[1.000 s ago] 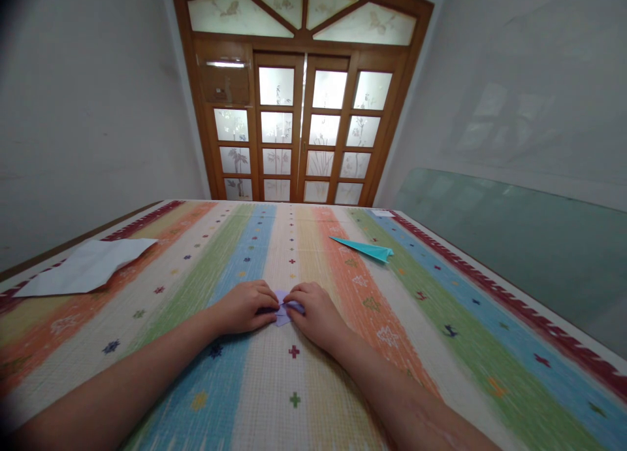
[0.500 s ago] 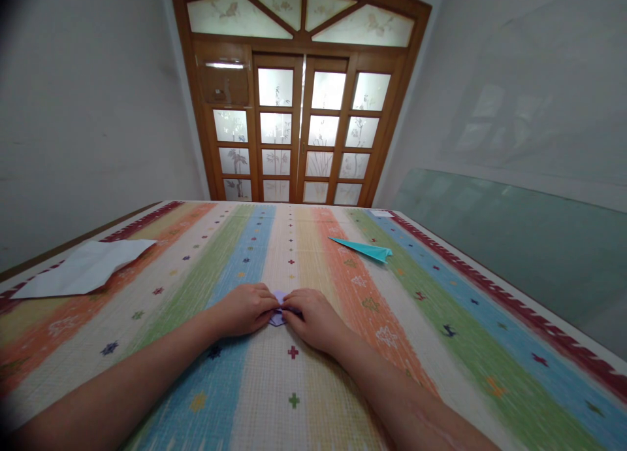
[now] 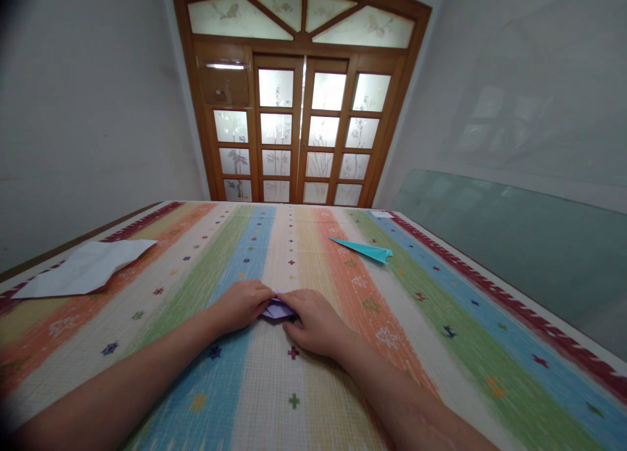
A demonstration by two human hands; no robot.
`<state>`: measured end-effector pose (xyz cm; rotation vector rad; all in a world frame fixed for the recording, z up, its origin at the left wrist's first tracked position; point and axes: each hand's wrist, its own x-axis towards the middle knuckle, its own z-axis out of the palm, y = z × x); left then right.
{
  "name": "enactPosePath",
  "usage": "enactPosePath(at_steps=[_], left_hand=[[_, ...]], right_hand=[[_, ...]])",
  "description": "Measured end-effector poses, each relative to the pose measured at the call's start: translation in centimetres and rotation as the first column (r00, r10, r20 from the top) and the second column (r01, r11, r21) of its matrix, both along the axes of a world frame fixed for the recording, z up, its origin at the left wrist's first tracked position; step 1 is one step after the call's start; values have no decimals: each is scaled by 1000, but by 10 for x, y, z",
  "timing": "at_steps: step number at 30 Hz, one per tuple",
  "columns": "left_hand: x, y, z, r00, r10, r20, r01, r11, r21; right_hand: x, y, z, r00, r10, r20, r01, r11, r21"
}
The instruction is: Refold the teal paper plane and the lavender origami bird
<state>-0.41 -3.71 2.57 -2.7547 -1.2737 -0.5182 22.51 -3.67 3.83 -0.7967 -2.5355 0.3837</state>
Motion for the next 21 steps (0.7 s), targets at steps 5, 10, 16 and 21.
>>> enactPosePath(at_steps=[5, 10, 16, 21], left_hand=[[0, -2, 2, 999, -8, 49, 9, 1000, -12], [2, -7, 10, 986, -74, 150, 93, 988, -126], [0, -11, 29, 958, -98, 268, 182, 933, -310], [-3, -9, 38, 952, 10, 307, 152, 853, -499]], right_hand=[[2, 5, -4, 996, -91, -16, 91, 996, 12], [5, 9, -7, 984, -175, 26, 175, 985, -7], [3, 4, -1, 981, -195, -14, 194, 980, -33], [1, -3, 5, 980, -182, -82, 174, 980, -97]])
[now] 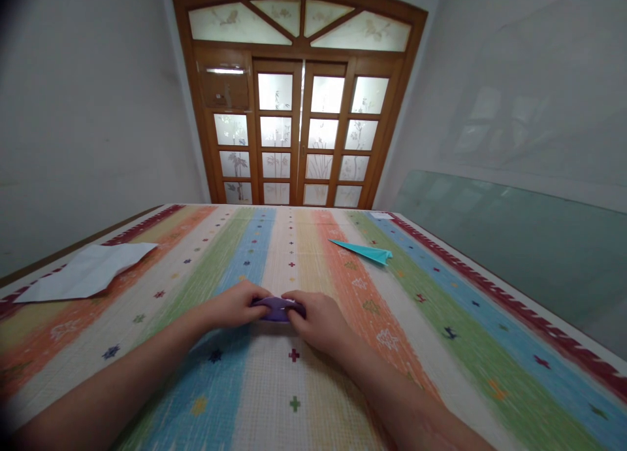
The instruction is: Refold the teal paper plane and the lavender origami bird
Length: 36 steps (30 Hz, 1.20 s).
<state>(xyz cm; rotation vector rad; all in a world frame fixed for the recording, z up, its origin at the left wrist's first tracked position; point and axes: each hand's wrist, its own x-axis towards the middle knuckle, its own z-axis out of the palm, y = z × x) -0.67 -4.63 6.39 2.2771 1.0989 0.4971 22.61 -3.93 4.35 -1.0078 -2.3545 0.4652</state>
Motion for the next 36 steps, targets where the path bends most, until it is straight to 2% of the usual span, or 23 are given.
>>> enactPosePath(at_steps=[3, 7, 10, 12, 18, 20, 24, 27, 36], left_hand=[[-3, 4, -2, 996, 5, 88, 15, 974, -225], [-4, 8, -12, 966, 81, 245, 50, 873, -486], [-4, 10, -20, 925, 184, 333, 44, 818, -574], [-4, 10, -23, 908, 226, 354, 44, 787, -615], [-5, 9, -23, 910, 237, 339, 96, 676, -731], [-6, 9, -22, 920, 214, 329, 102, 680, -726], [-8, 8, -18, 948, 120, 295, 97, 774, -626], [-8, 8, -18, 970, 66, 236, 82, 819, -567], [-6, 10, -24, 989, 50, 137, 30, 851, -524]], right_hand=[[0, -2, 2, 999, -19, -46, 19, 1000, -7], [1, -1, 7, 996, -34, -86, 43, 994, 100], [2, -1, 11, 997, -34, -72, 50, 971, 234], [3, -1, 12, 999, -32, -35, 40, 962, 269], [1, -1, 4, 998, -7, 64, -6, 981, 192], [-1, -1, 1, 997, 7, 79, -21, 986, 168], [-5, -3, -1, 995, 23, 97, -37, 990, 137], [-7, -3, -2, 996, 17, 92, -29, 991, 127], [-9, -2, -8, 999, 29, 31, -32, 993, 115]])
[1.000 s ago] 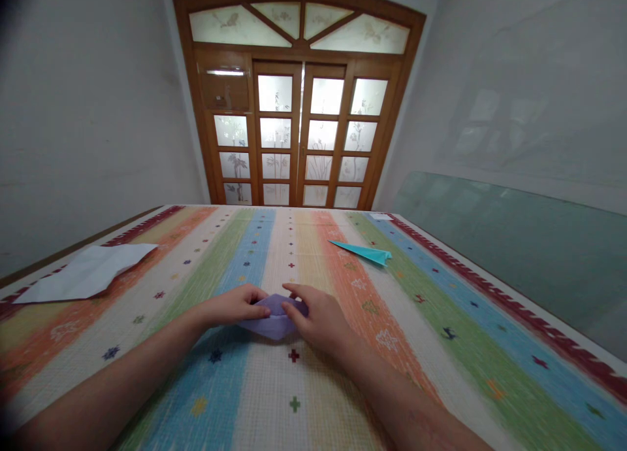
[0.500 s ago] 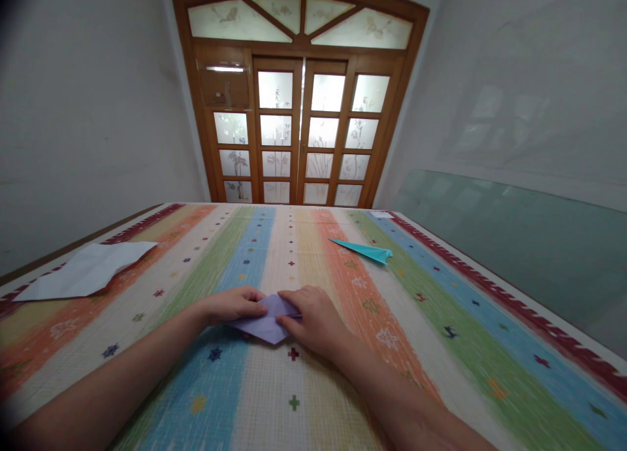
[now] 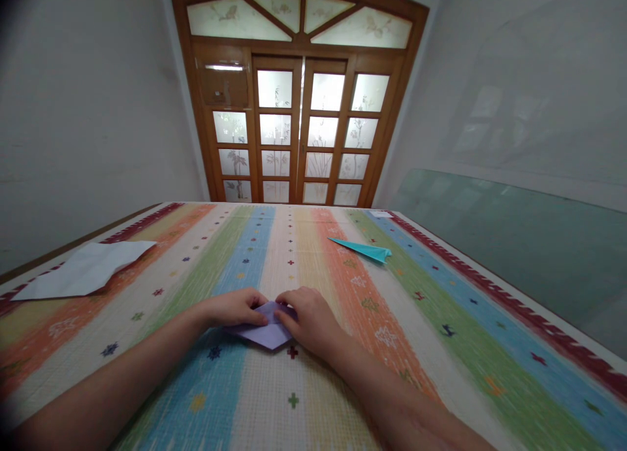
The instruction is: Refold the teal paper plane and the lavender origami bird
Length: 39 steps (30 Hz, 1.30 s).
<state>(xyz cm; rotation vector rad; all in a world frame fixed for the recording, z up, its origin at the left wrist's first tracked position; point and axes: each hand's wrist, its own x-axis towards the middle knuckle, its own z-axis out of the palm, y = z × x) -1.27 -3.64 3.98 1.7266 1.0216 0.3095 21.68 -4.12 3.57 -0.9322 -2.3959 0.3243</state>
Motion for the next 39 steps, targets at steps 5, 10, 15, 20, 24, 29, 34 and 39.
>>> enactPosePath(at_steps=[5, 10, 15, 20, 24, 29, 34, 39], left_hand=[[1, 2, 0, 1000, -2, -7, 2, 1000, -3], [2, 3, 1, 997, -21, 71, 27, 996, -89], [-1, 4, 2, 984, -45, 171, 77, 979, -190], [-1, 4, 0, 968, 25, 249, 24, 981, -193], [2, 3, 0, 973, 43, 226, 5, 979, -205], [5, 2, -2, 980, 97, 176, -66, 983, -171], [5, 0, -2, 973, 175, 153, -141, 967, -210], [6, 0, -2, 977, 169, 132, -141, 969, -202]], right_hand=[[-2, 0, -2, 1000, 15, -25, -16, 999, -46], [-2, 0, -4, 990, 97, -100, -108, 989, -106], [-2, -1, -2, 974, 175, -144, -188, 978, -86], [-1, -2, 2, 967, 199, -158, -217, 971, -104], [-1, -1, 0, 968, 201, -153, -216, 972, -88], [0, -2, 1, 971, 207, -121, -214, 976, -48], [1, -6, 7, 986, 147, -77, -150, 988, -33], [0, -3, 5, 1000, -15, -12, 14, 997, -70]])
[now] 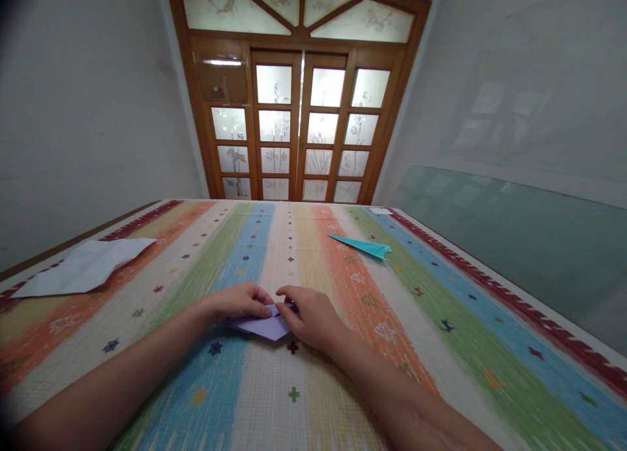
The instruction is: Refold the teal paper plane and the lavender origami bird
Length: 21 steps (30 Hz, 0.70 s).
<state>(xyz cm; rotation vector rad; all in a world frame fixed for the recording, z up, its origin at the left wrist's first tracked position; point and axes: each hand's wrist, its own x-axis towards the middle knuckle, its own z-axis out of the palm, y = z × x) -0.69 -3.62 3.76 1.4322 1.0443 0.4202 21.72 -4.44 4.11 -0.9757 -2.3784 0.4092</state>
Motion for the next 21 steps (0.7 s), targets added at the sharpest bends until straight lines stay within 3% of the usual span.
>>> enactPosePath(at_steps=[5, 15, 18, 21], left_hand=[[0, 0, -1, 999, -19, -50, 20, 1000, 22], [1, 1, -3, 998, -36, -42, 39, 996, 79], [2, 0, -2, 999, -25, -32, 28, 996, 90], [2, 0, -2, 999, 48, -23, -45, 995, 91]], right_hand=[[0, 5, -6, 992, -20, 127, 17, 1000, 25], [0, 5, -6, 993, -11, 120, 11, 1000, 1], [1, 5, -4, 998, -52, 43, 51, 999, 9], [4, 10, -6, 982, -134, -132, 136, 991, 6]])
